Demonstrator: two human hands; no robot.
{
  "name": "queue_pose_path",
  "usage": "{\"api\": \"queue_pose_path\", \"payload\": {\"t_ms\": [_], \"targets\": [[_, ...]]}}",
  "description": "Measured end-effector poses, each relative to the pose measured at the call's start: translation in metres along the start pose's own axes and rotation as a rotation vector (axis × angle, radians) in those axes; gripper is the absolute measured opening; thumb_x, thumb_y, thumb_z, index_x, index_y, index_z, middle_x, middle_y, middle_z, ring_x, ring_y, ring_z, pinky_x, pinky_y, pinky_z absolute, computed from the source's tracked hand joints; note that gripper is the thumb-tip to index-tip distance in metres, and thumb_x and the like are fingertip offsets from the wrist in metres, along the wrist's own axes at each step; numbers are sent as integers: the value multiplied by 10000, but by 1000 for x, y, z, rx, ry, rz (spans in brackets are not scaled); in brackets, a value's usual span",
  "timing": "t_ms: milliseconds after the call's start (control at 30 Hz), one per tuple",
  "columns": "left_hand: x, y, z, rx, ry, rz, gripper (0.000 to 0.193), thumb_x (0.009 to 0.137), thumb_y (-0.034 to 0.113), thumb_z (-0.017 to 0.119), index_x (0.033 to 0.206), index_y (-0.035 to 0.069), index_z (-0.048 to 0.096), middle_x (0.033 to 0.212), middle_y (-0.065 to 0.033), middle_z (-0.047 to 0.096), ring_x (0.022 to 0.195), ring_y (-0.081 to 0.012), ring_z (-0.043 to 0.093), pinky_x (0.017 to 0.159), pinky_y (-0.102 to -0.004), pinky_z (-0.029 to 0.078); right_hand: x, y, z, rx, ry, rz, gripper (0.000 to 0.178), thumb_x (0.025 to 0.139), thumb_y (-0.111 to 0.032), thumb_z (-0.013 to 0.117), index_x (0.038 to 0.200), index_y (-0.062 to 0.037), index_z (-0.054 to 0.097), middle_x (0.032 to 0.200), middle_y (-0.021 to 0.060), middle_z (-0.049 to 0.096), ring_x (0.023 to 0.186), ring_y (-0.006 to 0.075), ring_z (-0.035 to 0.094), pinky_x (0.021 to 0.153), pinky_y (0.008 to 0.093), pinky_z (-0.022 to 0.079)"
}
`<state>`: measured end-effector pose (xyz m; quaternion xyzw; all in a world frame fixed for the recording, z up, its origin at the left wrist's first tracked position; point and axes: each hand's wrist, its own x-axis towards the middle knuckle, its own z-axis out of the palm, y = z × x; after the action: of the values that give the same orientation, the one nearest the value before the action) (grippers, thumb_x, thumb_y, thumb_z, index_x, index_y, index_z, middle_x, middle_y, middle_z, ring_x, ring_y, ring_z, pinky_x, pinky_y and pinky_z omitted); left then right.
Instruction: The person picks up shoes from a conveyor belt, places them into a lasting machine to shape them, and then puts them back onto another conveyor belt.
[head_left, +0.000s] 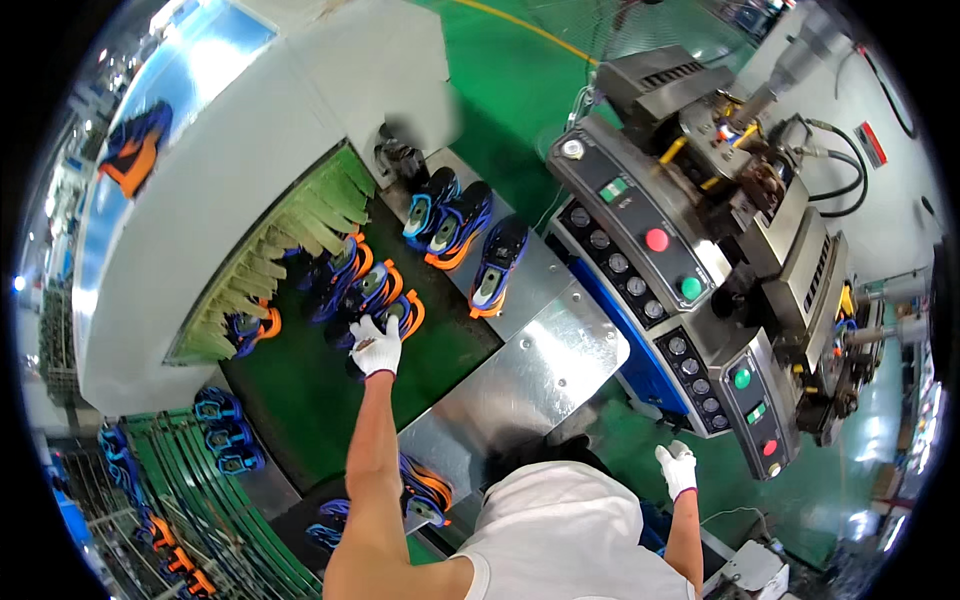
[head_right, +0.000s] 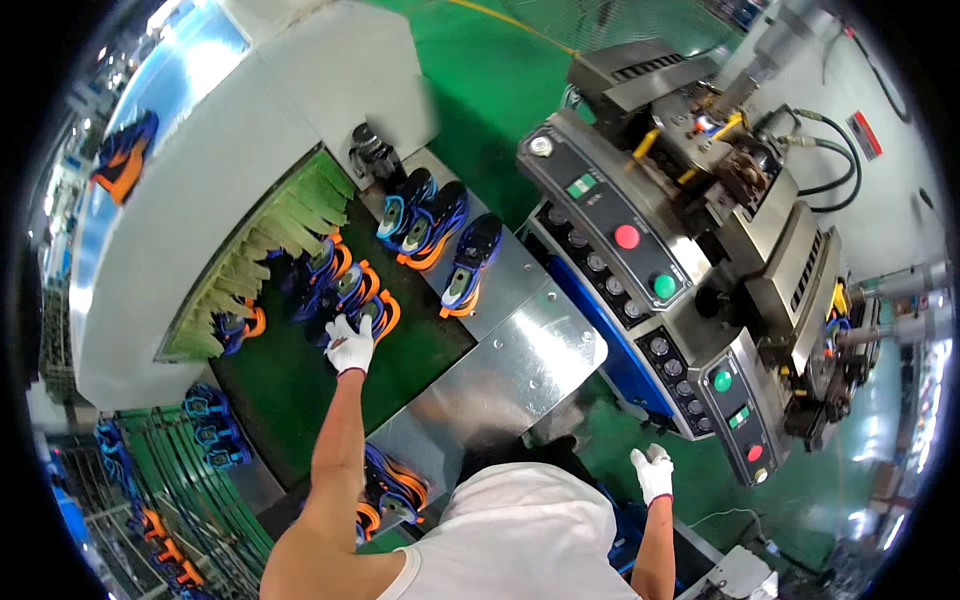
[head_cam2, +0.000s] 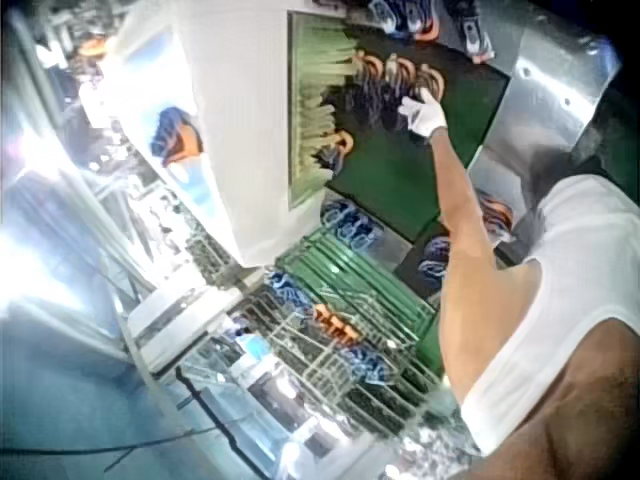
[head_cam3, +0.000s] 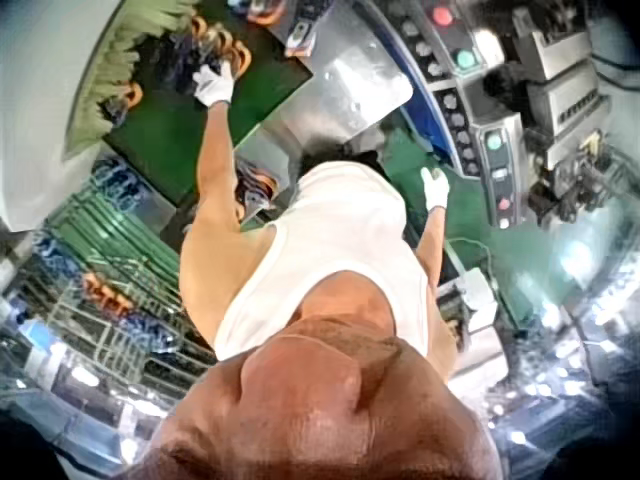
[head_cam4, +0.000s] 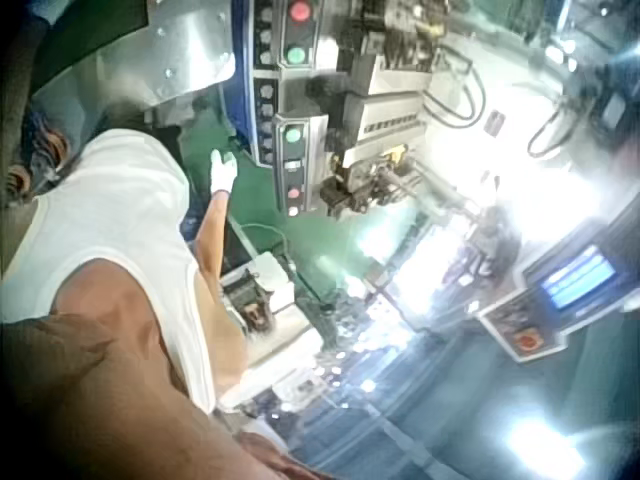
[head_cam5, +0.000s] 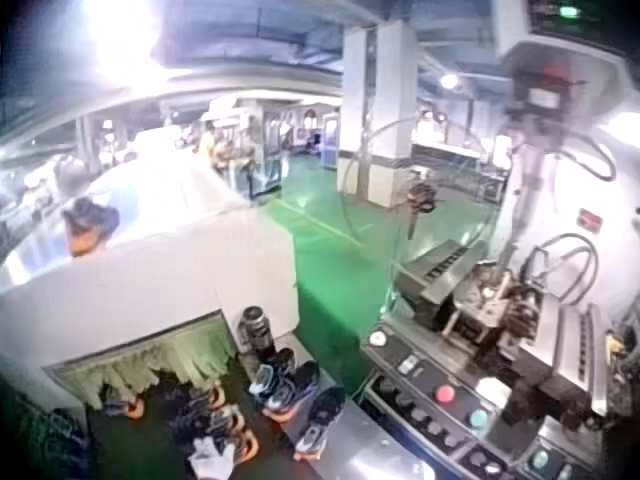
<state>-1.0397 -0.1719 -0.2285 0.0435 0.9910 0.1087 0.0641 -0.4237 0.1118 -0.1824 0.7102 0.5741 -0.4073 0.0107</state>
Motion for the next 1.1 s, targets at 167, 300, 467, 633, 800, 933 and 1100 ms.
{"api": "queue_pose_path", "payload": {"t_ms": [167,300,467,633,800,933,1100], "targets": [[-12,-24,2,-277,109,137,319,975,299,633,1195,69,648,1199,-214,625,1051,-445,650,923,-521,525,-49,-135,20,-111,-151,-159,664,909,-164,777,1452,73,478,1473,252,551,1372,315,550,1127,398,457],[-48,-18,-35,-404,-20,402,219,907,148,690,1110,67,688,1114,-181,652,1032,-389,658,902,-460,539,-62,-198,84,-26,-426,-462,805,870,-234,809,1493,82,412,1456,243,563,1402,297,526,1166,391,418],[-127,67,-90,-453,-200,895,255,837,88,736,1085,60,685,1050,-163,660,1002,-363,663,870,-447,541,-126,-301,139,-543,-567,-1115,726,841,-313,734,1376,107,481,1045,308,686,1016,418,691,923,422,543],[-174,172,-134,-582,-177,1164,250,818,63,760,1060,50,702,986,-148,684,943,-351,680,813,-419,558,-91,-306,126,-399,-553,-1134,564,759,-128,646,1286,26,517,887,254,668,873,442,678,794,490,543],[-193,287,-175,-763,-107,1449,364,813,30,792,1159,22,679,1165,-181,690,973,-326,694,875,-401,568,-73,-313,12,34,-699,-700,492,786,-410,865,942,9,660,825,123,677,722,187,638,644,355,509],[-195,374,-220,-777,139,1441,461,838,26,775,1276,-6,635,1339,-226,615,1245,-404,601,1072,-470,490,-44,-258,-59,632,-716,-414,331,771,-230,913,881,-2,699,805,30,652,711,82,572,605,278,466],[-174,465,-198,-689,97,1396,456,908,70,745,1336,-5,609,1374,-200,618,1273,-359,592,1128,-444,439,-17,-193,-144,1197,-803,-270,560,791,-28,833,1299,-22,598,1094,103,704,902,151,678,762,294,565]]}}
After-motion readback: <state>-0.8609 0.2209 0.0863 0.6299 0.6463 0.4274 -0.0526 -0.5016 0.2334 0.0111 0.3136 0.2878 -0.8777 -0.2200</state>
